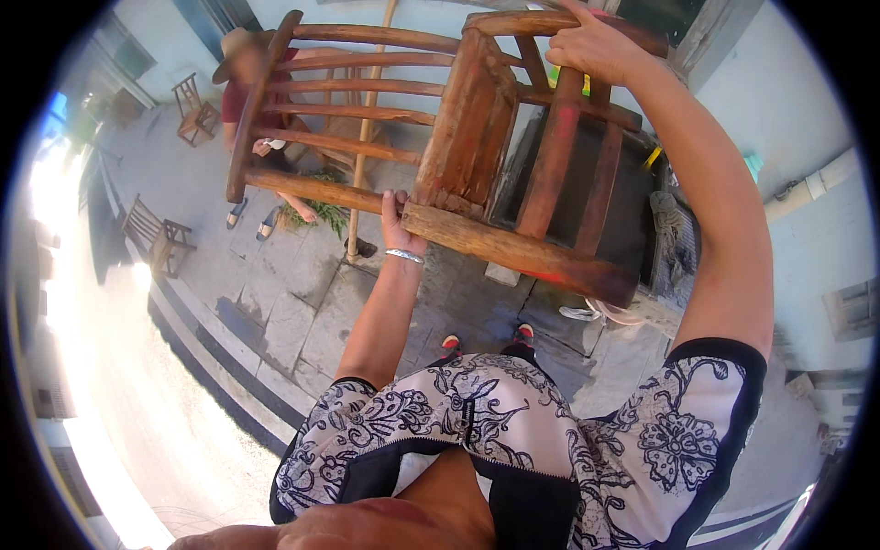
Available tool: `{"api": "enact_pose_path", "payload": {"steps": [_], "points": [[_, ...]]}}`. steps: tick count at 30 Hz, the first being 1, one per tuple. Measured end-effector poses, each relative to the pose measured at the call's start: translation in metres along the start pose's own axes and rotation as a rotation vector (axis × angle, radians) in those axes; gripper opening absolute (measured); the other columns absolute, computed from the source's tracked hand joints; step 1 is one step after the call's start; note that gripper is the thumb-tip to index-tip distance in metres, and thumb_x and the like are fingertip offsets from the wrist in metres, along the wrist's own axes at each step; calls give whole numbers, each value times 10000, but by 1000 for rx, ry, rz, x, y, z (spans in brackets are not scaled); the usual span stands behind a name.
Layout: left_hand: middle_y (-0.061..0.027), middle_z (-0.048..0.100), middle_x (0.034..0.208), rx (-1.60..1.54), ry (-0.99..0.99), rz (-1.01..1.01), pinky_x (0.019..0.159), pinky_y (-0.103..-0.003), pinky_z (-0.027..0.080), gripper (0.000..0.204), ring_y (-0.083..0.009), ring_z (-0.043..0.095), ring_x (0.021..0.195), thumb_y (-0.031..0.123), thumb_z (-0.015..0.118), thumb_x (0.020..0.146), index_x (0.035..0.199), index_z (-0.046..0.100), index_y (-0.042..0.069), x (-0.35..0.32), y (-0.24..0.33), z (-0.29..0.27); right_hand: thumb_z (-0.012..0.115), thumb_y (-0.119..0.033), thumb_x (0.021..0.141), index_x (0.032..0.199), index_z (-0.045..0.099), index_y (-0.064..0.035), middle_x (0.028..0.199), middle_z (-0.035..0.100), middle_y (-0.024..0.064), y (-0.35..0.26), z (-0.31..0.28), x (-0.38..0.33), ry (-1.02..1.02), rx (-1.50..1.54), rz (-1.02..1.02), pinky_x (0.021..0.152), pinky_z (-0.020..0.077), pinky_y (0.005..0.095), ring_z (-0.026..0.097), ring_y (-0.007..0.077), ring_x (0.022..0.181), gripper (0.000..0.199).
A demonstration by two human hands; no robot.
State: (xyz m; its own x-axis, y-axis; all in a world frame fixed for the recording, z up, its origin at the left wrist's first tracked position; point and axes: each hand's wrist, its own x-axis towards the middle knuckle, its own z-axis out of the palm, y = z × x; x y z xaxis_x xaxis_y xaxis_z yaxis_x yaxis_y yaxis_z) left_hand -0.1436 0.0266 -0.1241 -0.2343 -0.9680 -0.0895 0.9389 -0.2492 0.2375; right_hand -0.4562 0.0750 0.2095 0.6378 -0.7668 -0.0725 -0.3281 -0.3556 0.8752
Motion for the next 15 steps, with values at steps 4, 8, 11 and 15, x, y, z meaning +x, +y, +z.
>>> {"api": "enact_pose_path", "payload": {"steps": [4, 8, 11, 15], "points": [[11, 489, 752, -42, 73, 14, 719, -298, 471, 163, -138, 493, 722, 187, 623, 889, 946, 471, 174, -12, 5, -14, 513, -36, 788, 803, 462, -160, 740, 492, -13, -5, 0, 44, 127, 230, 13, 1180, 131, 507, 599, 147, 864, 134], [26, 492, 749, -83, 151, 28, 735, -313, 472, 130, -136, 501, 727, 207, 601, 898, 923, 477, 176, -32, 18, -37, 506, -56, 800, 787, 477, -173, 732, 487, -28, -15, 13, 85, 125, 270, -77, 1180, 124, 504, 597, 136, 847, 121], [30, 499, 750, -76, 188, 70, 744, -326, 473, 133, -137, 509, 731, 239, 599, 899, 881, 489, 168, -60, 31, -42, 498, -62, 803, 781, 481, -174, 728, 485, -28, -27, 17, 111, 103, 276, -137, 1175, 132, 506, 598, 139, 841, 115], [26, 528, 752, -72, 264, 120, 759, -334, 470, 181, -147, 527, 745, 278, 603, 898, 811, 508, 150, -56, 38, -32, 497, -57, 803, 785, 486, -166, 748, 488, -18, -36, 47, 144, 183, 372, -140, 1169, 143, 511, 594, 148, 867, 111]]}}
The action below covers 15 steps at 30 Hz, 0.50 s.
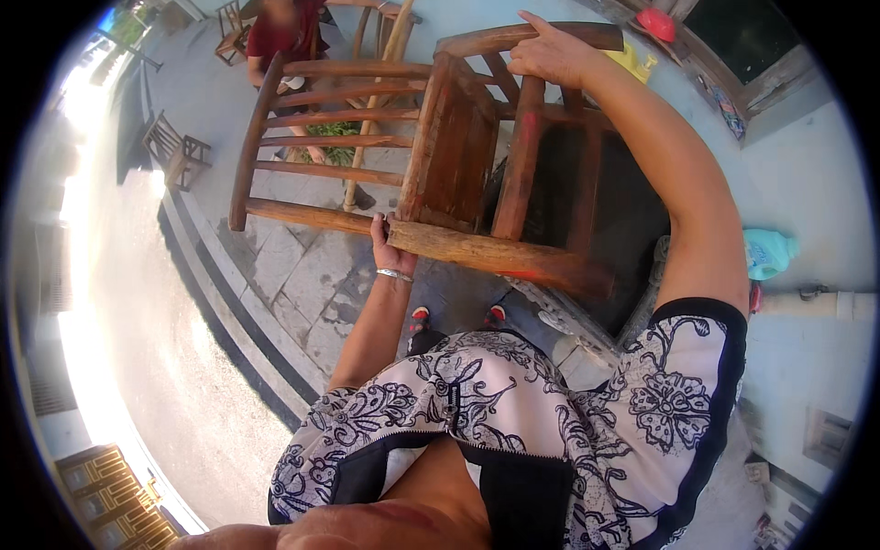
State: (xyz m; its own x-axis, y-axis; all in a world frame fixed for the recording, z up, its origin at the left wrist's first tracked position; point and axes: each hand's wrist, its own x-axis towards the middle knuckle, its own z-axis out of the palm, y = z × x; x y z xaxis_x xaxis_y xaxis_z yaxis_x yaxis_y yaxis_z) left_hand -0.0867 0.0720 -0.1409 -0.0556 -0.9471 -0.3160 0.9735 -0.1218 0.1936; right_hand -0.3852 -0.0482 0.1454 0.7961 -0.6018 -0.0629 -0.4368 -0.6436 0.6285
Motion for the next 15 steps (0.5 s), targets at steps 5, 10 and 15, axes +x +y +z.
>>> {"api": "enact_pose_path", "payload": {"steps": [5, 10, 15], "points": [[18, 594, 789, 11, 67, -59, 844, -352, 466, 171, -173, 575, 845, 279, 605, 904, 821, 559, 137, -21, 54, 1, 462, -65, 822, 783, 474, -153, 773, 490, -1, -4, -37, 38, 48, 146, 24, 1156, 163, 517, 579, 164, 925, 97], [3, 599, 836, 139, -63, -113, 906, -375, 451, 149, -171, 574, 873, 248, 605, 915, 844, 566, 123, 28, 33, -25, 478, -18, 813, 835, 501, -160, 888, 511, -6, 3, 69, 12, 33, 234, 160, 1160, 151, 503, 549, 162, 1021, 146], [4, 578, 820, 188, -115, -117, 900, -377, 455, 94, -156, 564, 866, 188, 608, 914, 867, 554, 127, 22, 33, -12, 469, -26, 834, 1036, 549, -161, 1008, 553, -1, -5, 63, -18, -36, 335, 286, 1152, 160, 504, 542, 181, 1080, 255]]}}
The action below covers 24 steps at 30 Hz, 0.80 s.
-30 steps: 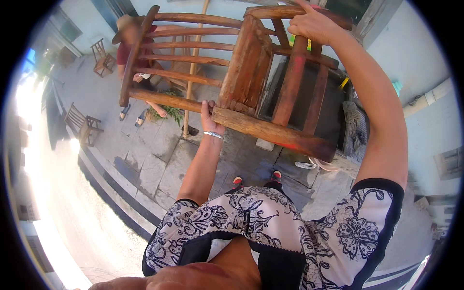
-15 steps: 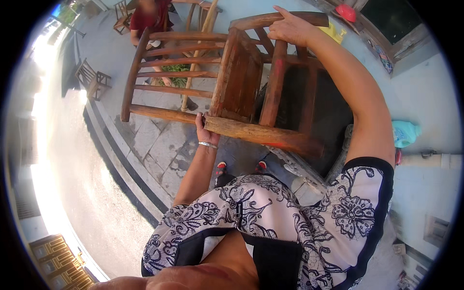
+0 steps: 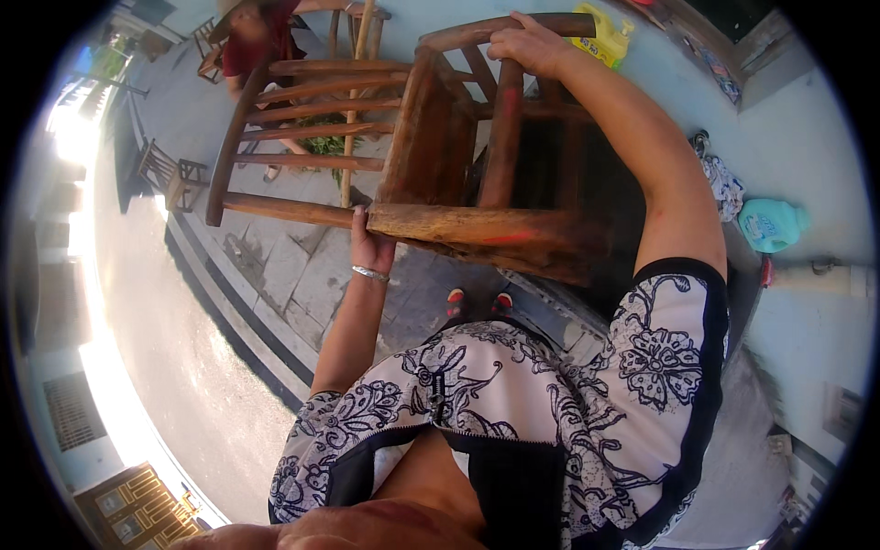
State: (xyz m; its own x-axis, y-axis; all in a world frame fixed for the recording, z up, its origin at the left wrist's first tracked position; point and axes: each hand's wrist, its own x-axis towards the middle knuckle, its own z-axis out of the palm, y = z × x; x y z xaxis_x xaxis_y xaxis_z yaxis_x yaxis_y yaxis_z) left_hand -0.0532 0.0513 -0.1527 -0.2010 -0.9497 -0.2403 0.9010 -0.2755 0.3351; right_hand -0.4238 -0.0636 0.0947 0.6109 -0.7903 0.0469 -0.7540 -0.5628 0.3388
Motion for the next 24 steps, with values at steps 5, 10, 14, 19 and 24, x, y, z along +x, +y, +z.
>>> {"api": "enact_pose_path", "payload": {"steps": [5, 10, 14, 19, 24], "points": [[-8, 567, 857, 45, -73, 56, 870, -361, 459, 62, -156, 547, 866, 160, 588, 926, 938, 530, 143, -19, -8, 30, 543, 95, 757, 1310, 475, -180, 1382, 437, 13, -20, -13, -40, -30, -111, 118, 1132, 229, 510, 349, 218, 1343, 621], [-27, 557, 877, 11, -84, 99, 843, -351, 457, 83, -162, 525, 863, 113, 585, 922, 961, 514, 134, -25, -29, 37, 513, 58, 816, 1314, 499, -133, 1473, 353, 84, -41, -30, -74, -194, 302, 262, 1154, 191, 504, 234, 232, 1413, 533], [-42, 556, 875, 83, -146, 112, 847, -354, 456, 99, -180, 526, 861, 99, 588, 918, 959, 505, 131, -33, -37, 42, 522, -314, 939, 1228, 575, -90, 1428, 403, 169, -100, -74, -94, -408, 804, 257, 1171, 39, 502, 182, 317, 1421, 370], [-53, 561, 871, 67, -164, 66, 866, -366, 456, 107, -197, 532, 868, 111, 595, 917, 965, 502, 132, -38, -44, 52, 639, -500, 827, 1179, 616, -62, 1437, 399, 131, -184, -82, -137, -291, 533, 381, 1131, 199, 545, -41, 447, 1412, 563], [-67, 595, 927, 176, -168, -4, 875, -390, 462, 107, -209, 560, 941, 165, 584, 932, 1010, 517, 133, -36, -42, 43, 636, -495, 827, 1022, 673, -29, 1418, 426, 118, -188, -66, -151, -128, 569, 402, 1118, 250, 528, -13, 454, 1411, 507]]}}
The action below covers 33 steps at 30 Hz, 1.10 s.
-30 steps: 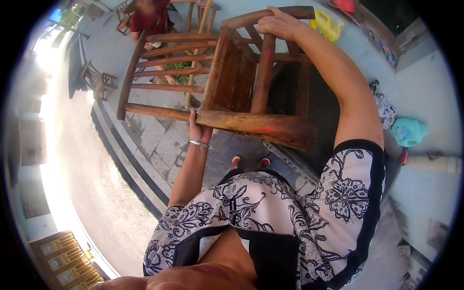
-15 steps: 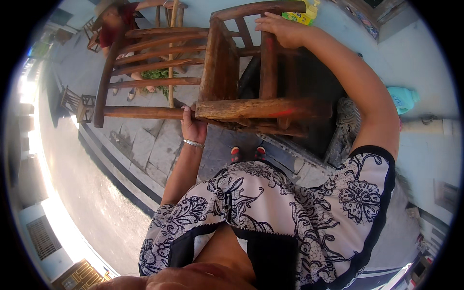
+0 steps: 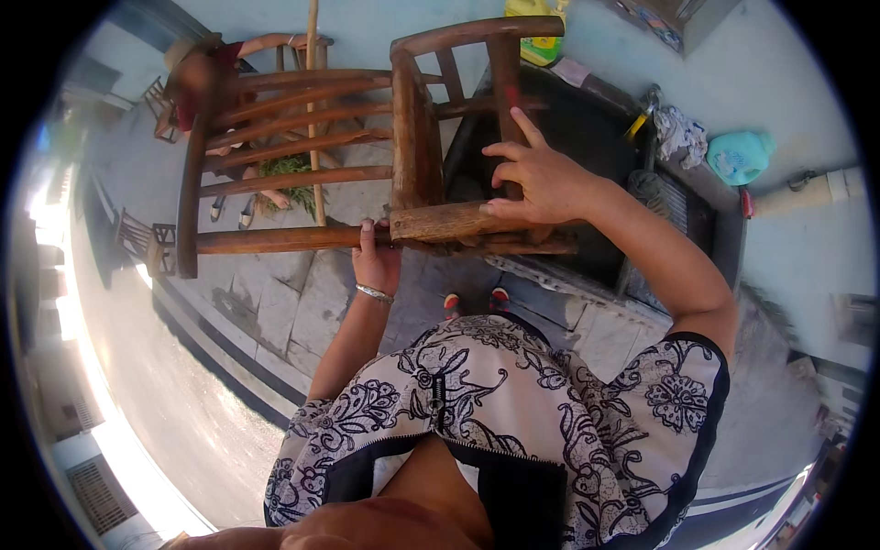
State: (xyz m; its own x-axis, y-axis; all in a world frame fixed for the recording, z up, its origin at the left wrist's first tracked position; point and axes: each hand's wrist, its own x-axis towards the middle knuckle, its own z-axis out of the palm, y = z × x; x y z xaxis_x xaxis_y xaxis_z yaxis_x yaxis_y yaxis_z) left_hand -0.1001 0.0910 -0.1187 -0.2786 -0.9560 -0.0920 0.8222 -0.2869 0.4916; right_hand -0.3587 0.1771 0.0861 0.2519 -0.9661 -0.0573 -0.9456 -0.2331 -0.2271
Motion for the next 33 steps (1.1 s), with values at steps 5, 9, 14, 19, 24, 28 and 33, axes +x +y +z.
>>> {"api": "enact_pose_path", "payload": {"steps": [5, 9, 14, 19, 24, 28, 33], "points": [[-77, 607, 1124, 276, 27, -237, 906, -420, 465, 238, -219, 567, 1086, 270, 573, 940, 1095, 541, 92, -7, 34, -8, 675, -372, 831, 975, 667, -36, 1388, 464, 113, -12, -3, 10, 34, 58, -44, 1122, 232, 533, 16, 438, 1417, 366], [-131, 644, 1085, 879, -205, -502, 858, -384, 513, 356, -241, 630, 1022, 272, 545, 956, 1209, 518, 22, -18, 89, 5, 622, -422, 855, 962, 686, -31, 1310, 539, 123, -14, -11, 22, 10, -21, -40, 1112, 274, 494, 79, 443, 1408, 410], [-155, 670, 1048, 1419, -449, 26, 823, -334, 516, 443, -223, 665, 925, 205, 573, 926, 1303, 480, -8, -37, 132, 68, 579, -449, 873, 954, 701, -30, 1247, 585, 118, -29, -1, 41, 8, -88, -49, 1033, 405, 453, 223, 458, 1366, 444], [-180, 637, 1111, 1881, -580, 612, 949, -493, 402, 702, -334, 598, 1060, 430, 606, 861, 1402, 377, 45, -22, 97, 122, 568, -324, 887, 920, 686, -15, 1136, 620, 176, -71, 25, 75, 173, -114, -143, 882, 490, 434, 518, 426, 1159, 332], [-177, 630, 1082, 2140, -511, 512, 899, -609, 347, 961, -359, 606, 969, 748, 498, 744, 1468, 291, 150, -5, 91, 129, 564, -247, 890, 1054, 640, -34, 1127, 633, 134, -72, 25, 66, 165, 17, -160, 793, 482, 393, 610, 291, 1012, 279], [-184, 626, 1027, 2303, -510, 505, 874, -615, 354, 826, -370, 603, 950, 789, 473, 715, 1375, 457, 293, 8, 95, 115, 579, -130, 881, 1093, 638, -57, 1154, 633, 115, -43, 43, 35, 563, 346, -119, 850, 483, 367, 615, 268, 1044, 233], [-206, 612, 1088, 2230, -572, 413, 907, -617, 343, 729, -385, 582, 1025, 790, 475, 718, 1226, 602, 283, 13, 95, 126, 592, -96, 858, 1232, 542, -36, 1219, 566, 203, 82, 110, -31, 831, 403, 340, 928, 459, 403, 552, 376, 1103, 382]]}}
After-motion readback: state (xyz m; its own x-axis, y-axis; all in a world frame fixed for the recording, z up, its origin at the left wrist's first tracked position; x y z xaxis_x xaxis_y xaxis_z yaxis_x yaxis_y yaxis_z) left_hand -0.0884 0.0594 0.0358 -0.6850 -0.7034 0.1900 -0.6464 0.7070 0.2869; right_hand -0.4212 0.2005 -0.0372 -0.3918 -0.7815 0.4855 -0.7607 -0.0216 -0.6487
